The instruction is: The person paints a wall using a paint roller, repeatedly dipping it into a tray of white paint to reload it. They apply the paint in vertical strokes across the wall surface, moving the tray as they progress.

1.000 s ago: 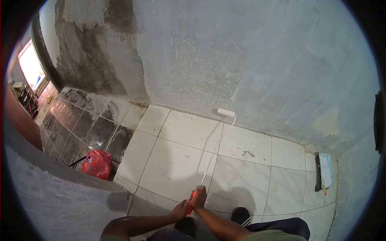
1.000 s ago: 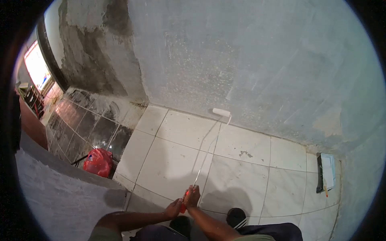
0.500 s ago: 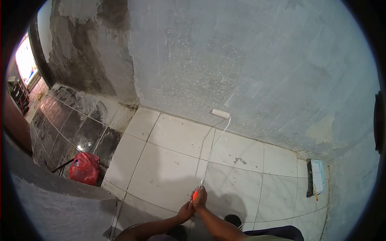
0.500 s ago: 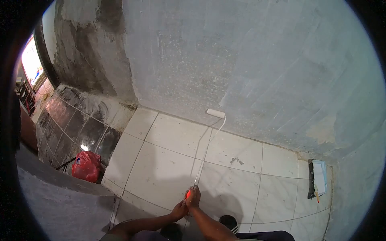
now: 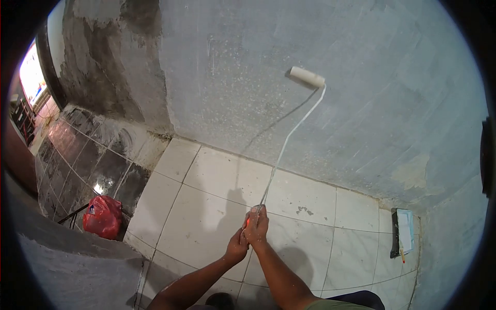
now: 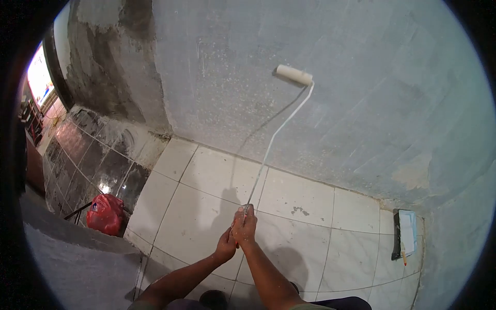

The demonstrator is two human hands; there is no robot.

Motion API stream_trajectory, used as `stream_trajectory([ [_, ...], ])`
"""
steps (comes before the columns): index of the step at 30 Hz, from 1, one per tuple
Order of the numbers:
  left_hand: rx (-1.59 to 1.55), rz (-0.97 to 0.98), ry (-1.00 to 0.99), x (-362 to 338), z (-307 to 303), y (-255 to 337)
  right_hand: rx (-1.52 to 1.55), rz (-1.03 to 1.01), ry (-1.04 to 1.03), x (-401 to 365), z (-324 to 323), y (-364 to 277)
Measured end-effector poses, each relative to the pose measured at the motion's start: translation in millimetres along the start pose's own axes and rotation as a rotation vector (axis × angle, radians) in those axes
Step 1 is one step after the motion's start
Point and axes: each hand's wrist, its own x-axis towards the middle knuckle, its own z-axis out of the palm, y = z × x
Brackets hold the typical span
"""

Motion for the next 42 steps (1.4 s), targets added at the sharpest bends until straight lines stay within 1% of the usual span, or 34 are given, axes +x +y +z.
stream_trajectory([
  [2, 0.028, -0.05, 0.012, -14.0, -7.4, -24.0, -0.029, -0.016, -0.005, -21.8, -0.6, 31.2],
  [3, 0.074, -0.142, 0.001, -28.7, -11.8, -33.6, -0.025, 0.026, -0.008, -39.8, 0.1, 48.1],
  [5, 0.128, -0.147, 0.029, -61.4, -18.0, -80.3, -0.021, 0.074, -0.015, -77.9, 1.4, 71.4],
  [6, 0.126, -0.149, 0.033, -75.6, -20.0, -89.9, -0.02, 0.182, -0.006, -96.7, 1.4, 80.4],
  [7, 0.147, -0.306, 0.028, -90.3, -21.0, -93.6, -0.02, 0.293, 0.004, -107.1, 1.1, 80.8],
  [8, 0.168, -0.46, 0.021, -97.8, -20.9, -97.1, -0.021, 0.296, 0.003, -110.8, -1.7, 81.8],
  [9, 0.168, -0.459, 0.022, -97.0, -20.1, -97.3, -0.031, 0.343, 0.002, -111.4, -3.8, 80.3],
  [11, 0.301, -0.277, 0.043, -93.9, -20.6, -97.4, -0.036, 0.388, 0.002, -107.8, -2.5, 79.0],
  [12, 0.3, -0.276, 0.045, -88.4, -20.8, -93.8, -0.071, 0.315, -0.001, -99.5, 0.0, 75.6],
  [13, 0.272, -0.207, 0.054, -76.8, -21.8, -84.0, -0.107, 0.24, -0.005, -88.8, 2.9, 71.1],
  [14, 0.245, -0.134, 0.063, -61.2, -23.7, -73.7, -0.107, 0.235, -0.007, -73.3, 6.5, 66.9],
  [15, 0.181, -0.128, 0.08, -44.7, -21.3, -48.3, -0.151, 0.118, 0.004, -53.3, 10.3, 61.1],
  [16, 0.18, -0.054, 0.094, -26.0, -19.9, -27.9, -0.196, 0.0, 0.015, -31.6, 14.0, 52.5],
  [17, 0.178, 0.018, 0.107, -8.2, -19.4, -10.5, -0.159, -0.014, 0.016, -10.4, 18.3, 30.3],
  [18, 0.169, 0.004, 0.101, 10.3, -20.8, 1.7, -0.121, -0.027, 0.016, 8.2, 23.2, 4.0],
  [19, 0.177, 0.072, 0.075, 20.4, -23.3, 35.5, -0.125, -0.033, 0.013, 25.5, 28.4, -16.1],
  [20, 0.172, 0.075, 0.079, 32.0, -25.7, 49.5, -0.111, -0.097, 0.001, 40.2, 33.9, -33.3],
  [21, 0.165, 0.155, 0.086, 41.0, -28.5, 59.8, -0.096, -0.161, -0.013, 47.4, 37.2, -41.2],
  [22, 0.16, 0.232, 0.093, 44.5, -30.9, 64.1, -0.097, -0.163, -0.019, 47.4, 39.0, -40.7],
  [24, 0.135, 0.191, 0.066, 43.8, -38.9, 38.0, -0.086, -0.13, -0.006, 41.4, 44.2, -32.2],
  [25, 0.154, 0.153, 0.064, 36.7, -40.3, 14.4, -0.142, -0.165, 0.028, 32.8, 43.3, 0.1],
  [26, 0.172, 0.115, 0.062, 25.0, -41.1, -6.0, -0.222, -0.158, 0.063, 16.7, 41.2, 4.8],
  [27, 0.131, 0.025, 0.017, 8.1, -42.4, -23.8, -0.236, -0.051, 0.044, -3.3, 36.8, 13.5],
  [28, 0.091, -0.065, -0.028, -7.2, -43.1, -39.4, -0.269, -0.106, 0.053, -21.5, 32.1, 42.4],
  [29, 0.1, -0.114, -0.022, -23.5, -42.5, -45.9, -0.159, 0.012, 0.01, -40.6, 28.1, 63.2],
  [30, 0.109, -0.166, -0.02, -39.9, -42.0, -48.2, -0.158, 0.017, 0.012, -53.3, 24.9, 65.8],
  [32, 0.143, -0.202, -0.036, -48.7, -43.1, -50.3, 0.024, 0.088, 0.02, -71.4, 22.1, 70.7],
  [34, 0.143, -0.1, -0.018, -41.4, -39.4, -37.9, 0.029, 0.073, 0.045, -55.0, 23.4, 45.4],
  [35, 0.187, -0.072, -0.045, -25.4, -38.9, -28.7, -0.004, 0.0, 0.046, -38.5, 23.9, 34.2],
  [37, 0.253, 0.178, 0.052, 7.5, -26.7, 8.0, -0.065, -0.14, 0.065, 3.4, 23.9, 4.8],
  [38, 0.206, 0.152, 0.013, 21.4, -22.1, 36.8, -0.092, -0.201, 0.083, 23.0, 23.2, -12.0],
  [39, 0.16, 0.125, -0.025, 31.4, -18.3, 60.2, -0.095, -0.206, 0.087, 38.0, 21.9, -30.2],
  [41, 0.135, 0.138, -0.036, 46.8, -11.2, 74.0, -0.045, -0.225, 0.069, 56.0, 18.7, -59.2],
  [42, 0.118, 0.144, -0.047, 51.1, -9.2, 75.5, -0.046, -0.228, 0.072, 54.9, 16.2, -58.1],
])
